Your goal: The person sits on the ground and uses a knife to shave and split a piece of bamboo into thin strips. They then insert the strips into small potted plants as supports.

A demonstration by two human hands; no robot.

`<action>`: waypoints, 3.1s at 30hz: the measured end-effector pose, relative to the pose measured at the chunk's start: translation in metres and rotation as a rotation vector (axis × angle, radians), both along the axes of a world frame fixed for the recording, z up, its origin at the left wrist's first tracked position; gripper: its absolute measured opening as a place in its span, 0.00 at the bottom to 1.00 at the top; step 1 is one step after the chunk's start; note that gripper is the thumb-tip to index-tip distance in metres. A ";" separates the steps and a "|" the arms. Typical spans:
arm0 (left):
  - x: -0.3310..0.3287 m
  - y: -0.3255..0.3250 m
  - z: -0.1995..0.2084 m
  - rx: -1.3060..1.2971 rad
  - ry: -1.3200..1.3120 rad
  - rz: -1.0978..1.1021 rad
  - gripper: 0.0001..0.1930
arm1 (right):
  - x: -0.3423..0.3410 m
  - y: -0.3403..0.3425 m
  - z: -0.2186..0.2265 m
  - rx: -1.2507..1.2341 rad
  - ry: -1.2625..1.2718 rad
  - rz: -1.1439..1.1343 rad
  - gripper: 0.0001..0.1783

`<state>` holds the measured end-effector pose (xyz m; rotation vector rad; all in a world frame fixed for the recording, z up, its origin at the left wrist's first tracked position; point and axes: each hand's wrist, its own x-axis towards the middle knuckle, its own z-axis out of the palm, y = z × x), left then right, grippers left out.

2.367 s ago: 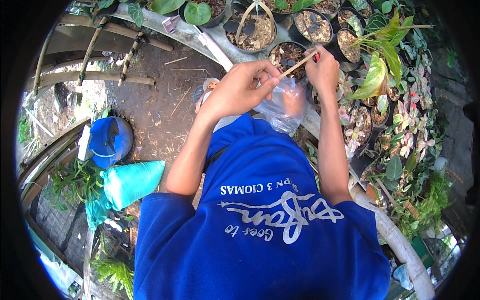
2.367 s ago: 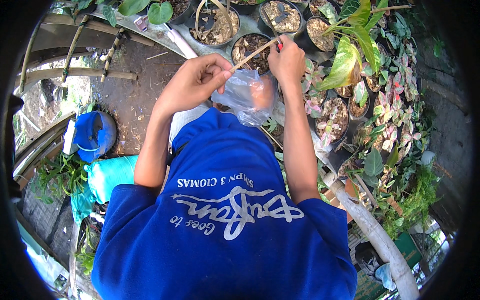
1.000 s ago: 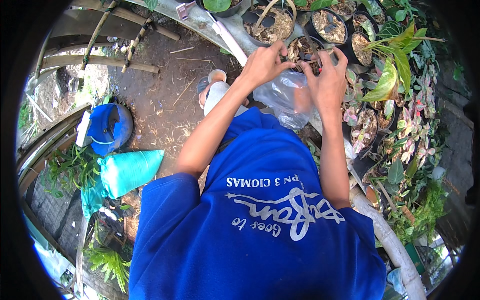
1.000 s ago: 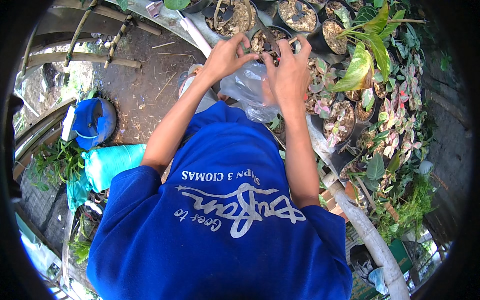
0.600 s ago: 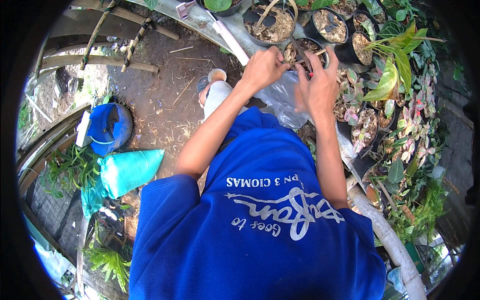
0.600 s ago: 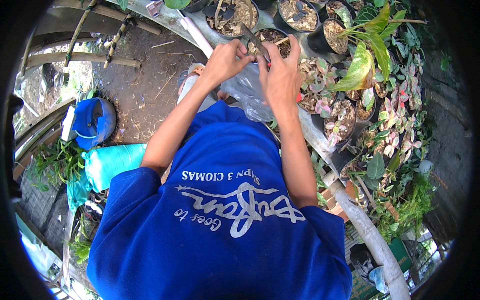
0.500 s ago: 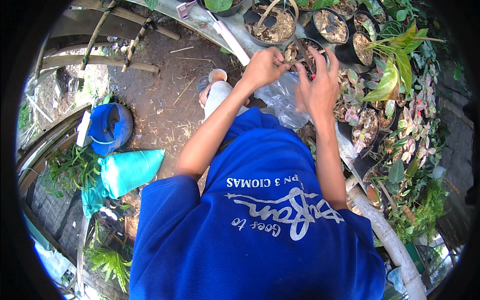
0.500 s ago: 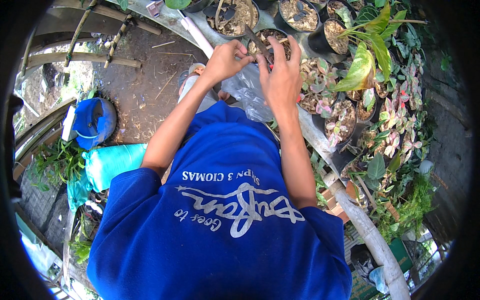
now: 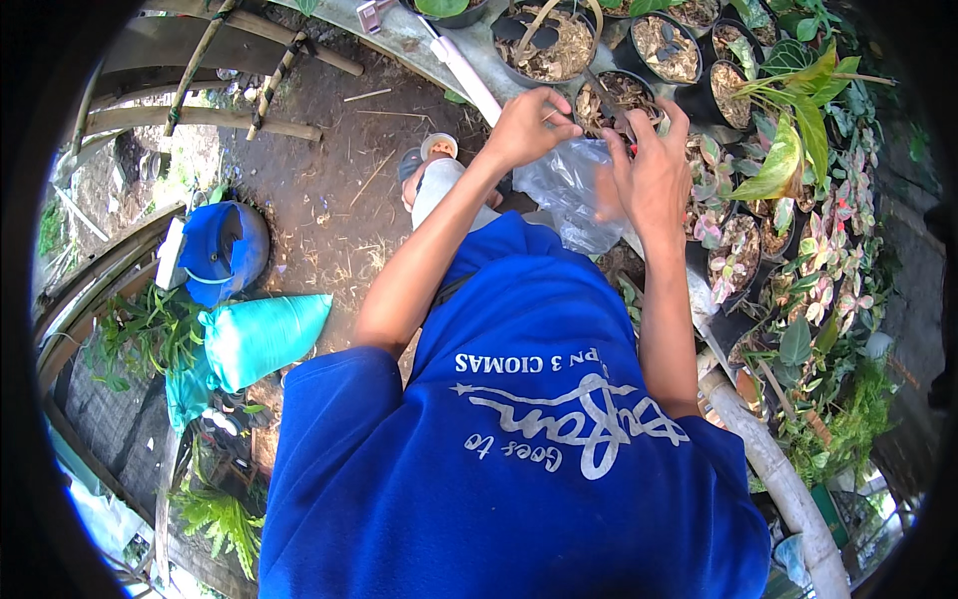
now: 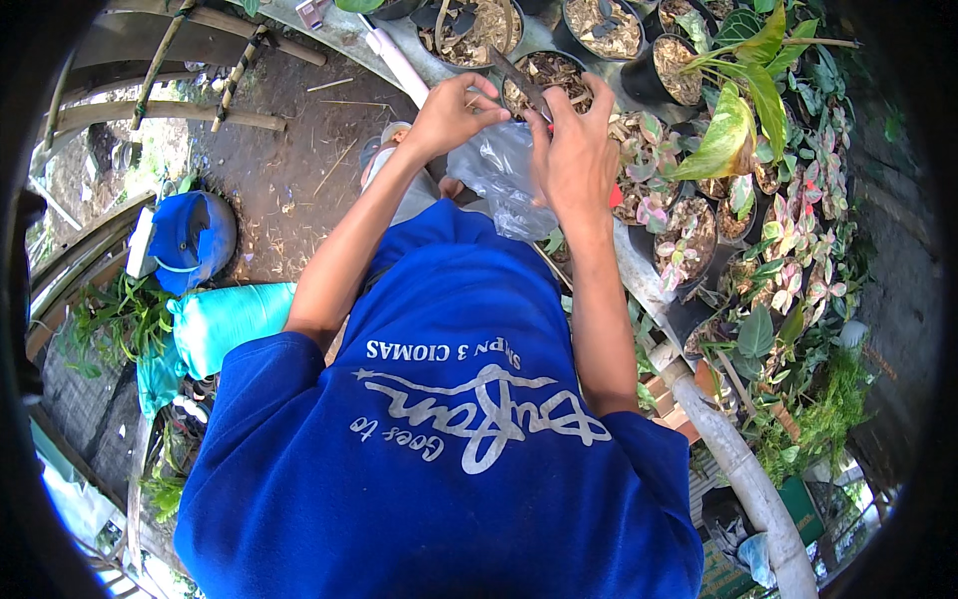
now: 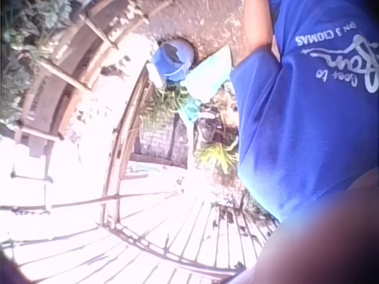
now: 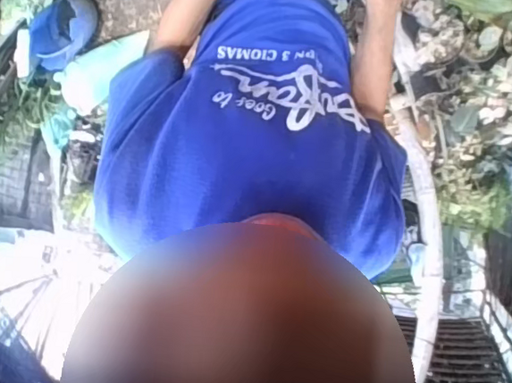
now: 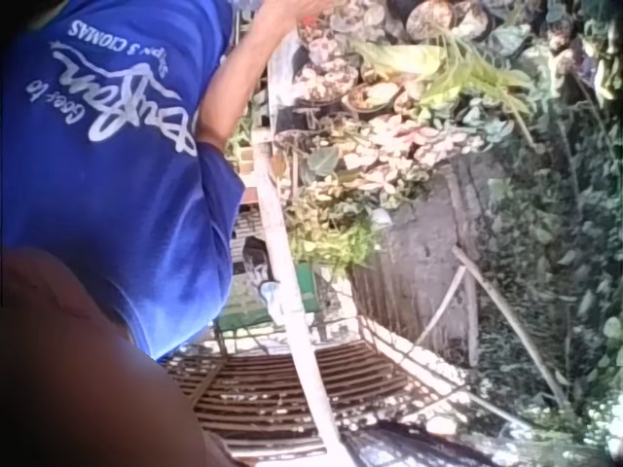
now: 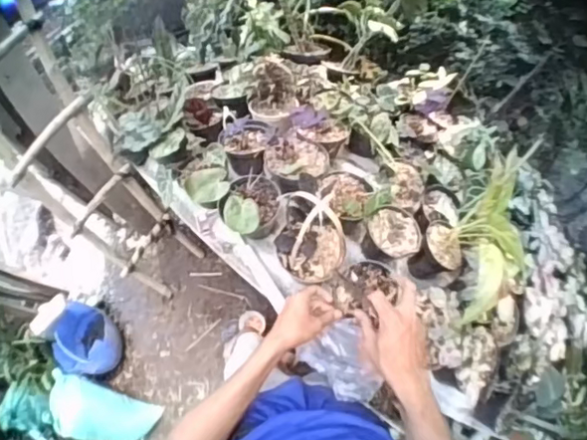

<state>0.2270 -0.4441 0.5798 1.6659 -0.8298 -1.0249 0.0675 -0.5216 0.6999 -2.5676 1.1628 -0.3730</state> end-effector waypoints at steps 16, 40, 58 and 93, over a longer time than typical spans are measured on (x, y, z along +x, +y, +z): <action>-0.007 0.005 -0.007 -0.010 -0.031 0.016 0.15 | 0.023 -0.001 -0.007 0.014 0.072 0.175 0.10; 0.003 -0.007 0.011 -0.073 0.016 -0.061 0.19 | 0.017 -0.016 0.002 0.073 0.070 0.156 0.14; -0.008 -0.005 0.028 -0.226 -0.388 -0.082 0.09 | -0.020 -0.062 0.003 -0.125 -0.167 0.038 0.28; -0.028 -0.011 0.021 -0.295 -0.588 0.003 0.06 | -0.006 -0.065 -0.032 0.034 0.029 -0.215 0.09</action>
